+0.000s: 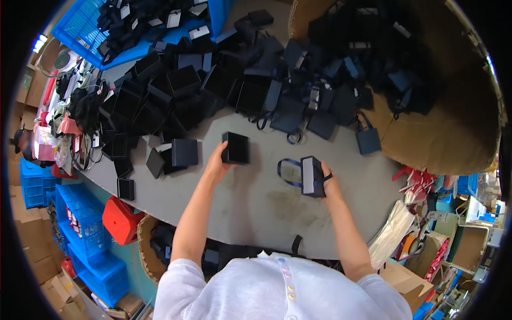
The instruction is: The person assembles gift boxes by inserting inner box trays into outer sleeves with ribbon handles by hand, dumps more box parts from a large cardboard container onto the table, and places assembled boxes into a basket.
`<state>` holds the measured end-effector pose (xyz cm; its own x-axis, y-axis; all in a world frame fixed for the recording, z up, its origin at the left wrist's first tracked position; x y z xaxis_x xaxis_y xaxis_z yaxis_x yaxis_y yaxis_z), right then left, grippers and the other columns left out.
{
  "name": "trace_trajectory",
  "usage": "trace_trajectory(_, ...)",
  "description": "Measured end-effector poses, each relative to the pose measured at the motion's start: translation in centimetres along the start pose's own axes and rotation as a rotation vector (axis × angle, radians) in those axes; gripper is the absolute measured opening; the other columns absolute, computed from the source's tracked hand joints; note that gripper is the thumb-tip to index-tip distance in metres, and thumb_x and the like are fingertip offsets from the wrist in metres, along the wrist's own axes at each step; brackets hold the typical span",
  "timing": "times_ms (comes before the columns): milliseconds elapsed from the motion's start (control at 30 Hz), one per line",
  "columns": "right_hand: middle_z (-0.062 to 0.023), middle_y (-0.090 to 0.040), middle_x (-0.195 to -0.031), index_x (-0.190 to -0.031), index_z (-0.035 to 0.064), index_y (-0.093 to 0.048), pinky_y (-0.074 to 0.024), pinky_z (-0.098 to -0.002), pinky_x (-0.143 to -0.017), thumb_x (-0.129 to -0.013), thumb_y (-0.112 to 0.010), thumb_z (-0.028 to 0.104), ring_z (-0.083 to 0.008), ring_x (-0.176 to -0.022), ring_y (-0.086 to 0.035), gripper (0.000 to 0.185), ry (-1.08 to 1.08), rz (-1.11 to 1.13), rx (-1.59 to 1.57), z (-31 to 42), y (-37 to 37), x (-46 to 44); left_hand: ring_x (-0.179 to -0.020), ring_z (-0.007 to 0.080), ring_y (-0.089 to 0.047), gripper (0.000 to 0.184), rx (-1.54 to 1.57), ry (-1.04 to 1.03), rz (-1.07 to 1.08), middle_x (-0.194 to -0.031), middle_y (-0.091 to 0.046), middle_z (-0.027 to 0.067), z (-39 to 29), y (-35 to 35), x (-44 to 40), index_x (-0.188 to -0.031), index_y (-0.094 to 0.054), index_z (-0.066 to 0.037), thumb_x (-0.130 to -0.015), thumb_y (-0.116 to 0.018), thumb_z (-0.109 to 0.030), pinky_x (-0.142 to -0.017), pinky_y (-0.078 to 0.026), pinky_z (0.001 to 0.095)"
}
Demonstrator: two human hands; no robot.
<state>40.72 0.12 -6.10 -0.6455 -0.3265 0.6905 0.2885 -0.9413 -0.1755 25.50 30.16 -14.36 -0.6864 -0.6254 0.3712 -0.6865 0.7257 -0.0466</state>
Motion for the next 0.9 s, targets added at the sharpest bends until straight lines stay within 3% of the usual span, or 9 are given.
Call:
trace_trajectory(167, -0.0065, -0.065, -0.096, -0.114, 0.0013, -0.057, -0.0528, -0.0287, -0.073, -0.090, -0.057, 0.047, -0.0153, -0.082, -0.064, 0.052, -0.005, 0.016, 0.028, -1.5, 0.0, -1.1, -0.124, 0.0330, -0.043, 0.075, 0.204, 0.253, -0.225, -0.138, -0.042, 0.0156, 3.0, 2.6, 6.6, -0.143, -0.030, -0.008, -0.081, -0.066, -0.026, -0.103, -0.037, 0.0459)
trace_trajectory(233, -0.0079, -0.064, -0.101, -0.115, -0.0009, -0.057, -0.0529, -0.0288, -0.074, -0.091, -0.057, 0.045, -0.0151, -0.085, -0.063, 0.052, 0.146, 0.000, 0.167, -1.3, 0.4, -1.0, -0.130, 0.0372, -0.032, 0.083, -0.894, -0.535, -0.050, -0.144, -0.033, 0.0148, -0.8, 0.4, 9.2, -0.142, -0.032, -0.009, -0.070, -0.073, -0.022, -0.107, -0.030, 0.0497)
trace_trajectory(267, -0.0079, -0.064, -0.101, -0.115, -0.0009, -0.057, -0.0529, -0.0288, -0.074, -0.091, -0.057, 0.045, -0.0151, -0.085, -0.063, 0.052, 0.146, -0.005, 0.167, -1.1, 0.5, -0.5, -0.130, 0.0372, -0.032, 0.083, -0.892, -0.536, -0.045, -0.144, -0.033, 0.0148, -2.3, -0.8, 9.9, -0.142, -0.032, -0.009, -0.070, -0.073, -0.022, -0.107, -0.030, 0.0497)
trace_trajectory(333, -0.0062, -0.061, -0.093, -0.108, -0.0019, -0.059, -0.0450, -0.0260, -0.073, -0.091, -0.059, 0.044, -0.0132, -0.083, -0.054, 0.049, 0.116, -0.033, 0.155, -0.3, 0.2, 0.5, -0.133, 0.0405, -0.023, 0.093, -1.286, -0.541, 0.476, -0.144, -0.028, 0.0168, -4.4, -3.9, 10.4, -0.140, -0.034, -0.008, -0.059, -0.077, -0.019, -0.108, -0.026, 0.0522)
trace_trajectory(500, -0.0047, -0.060, -0.089, -0.102, -0.0014, -0.061, -0.0431, -0.0258, -0.074, -0.090, -0.061, 0.041, -0.0133, -0.080, -0.052, 0.045, 0.301, -0.153, 0.318, 0.4, 1.9, 1.8, -0.124, 0.0370, -0.033, 0.092, -1.127, -0.482, 0.536, -0.131, -0.035, 0.0177, -3.6, -5.1, 7.1, -0.135, -0.037, -0.004, -0.054, -0.079, -0.016, -0.105, -0.033, 0.0452)
trace_trajectory(567, -0.0042, -0.060, -0.088, -0.101, -0.0013, -0.062, -0.0428, -0.0256, -0.074, -0.090, -0.061, 0.041, -0.0132, -0.080, -0.052, 0.044, 0.362, -0.181, 0.358, 0.8, 2.0, 2.1, -0.118, 0.0362, -0.037, 0.089, -0.780, -0.370, 0.299, -0.126, -0.036, 0.0184, -7.5, -5.6, 9.2, -0.134, -0.038, -0.002, -0.055, -0.078, -0.015, -0.101, -0.038, 0.0417)
trace_trajectory(600, -0.0041, -0.060, -0.088, -0.100, -0.0014, -0.062, -0.0427, -0.0257, -0.074, -0.090, -0.061, 0.041, -0.0131, -0.080, -0.052, 0.043, 0.365, -0.169, 0.421, 1.2, 1.3, 3.1, -0.117, 0.0369, -0.038, 0.088, -0.688, -0.438, 0.322, -0.124, -0.035, 0.0193, -9.2, -6.4, 10.5, -0.133, -0.038, -0.002, -0.055, -0.077, -0.013, -0.099, -0.040, 0.0408)
trace_trajectory(767, -0.0012, -0.057, -0.087, -0.102, 0.0023, -0.061, -0.0413, -0.0232, -0.068, -0.093, -0.057, 0.038, -0.0102, -0.079, -0.050, 0.037, 0.244, 0.022, 0.225, 0.5, -0.2, 3.3, -0.117, 0.0375, -0.038, 0.088, -0.643, -0.458, 0.426, -0.124, -0.034, 0.0195, -11.6, -8.7, 13.7, -0.134, -0.037, -0.004, -0.056, -0.077, -0.011, -0.099, -0.040, 0.0423)
trace_trajectory(900, -0.0012, -0.057, -0.088, -0.103, 0.0028, -0.060, -0.0419, -0.0234, -0.068, -0.094, -0.056, 0.037, -0.0098, -0.079, -0.050, 0.036, 0.259, 0.045, 0.303, -0.2, -0.2, 4.1, -0.117, 0.0379, -0.036, 0.087, -0.802, -0.426, 0.481, -0.124, -0.033, 0.0200, -11.3, -8.8, 14.8, -0.133, -0.037, -0.002, -0.056, -0.077, -0.011, -0.098, -0.040, 0.0440)
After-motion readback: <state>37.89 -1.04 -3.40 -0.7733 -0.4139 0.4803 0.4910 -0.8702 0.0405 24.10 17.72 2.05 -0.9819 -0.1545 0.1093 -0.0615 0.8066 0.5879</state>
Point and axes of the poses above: each hand's wrist, its own x-axis away from the middle knuckle, its own y-axis out of the back of the hand, z = x × y, the point moved 2 cm from there along -x, towards the middle knuckle
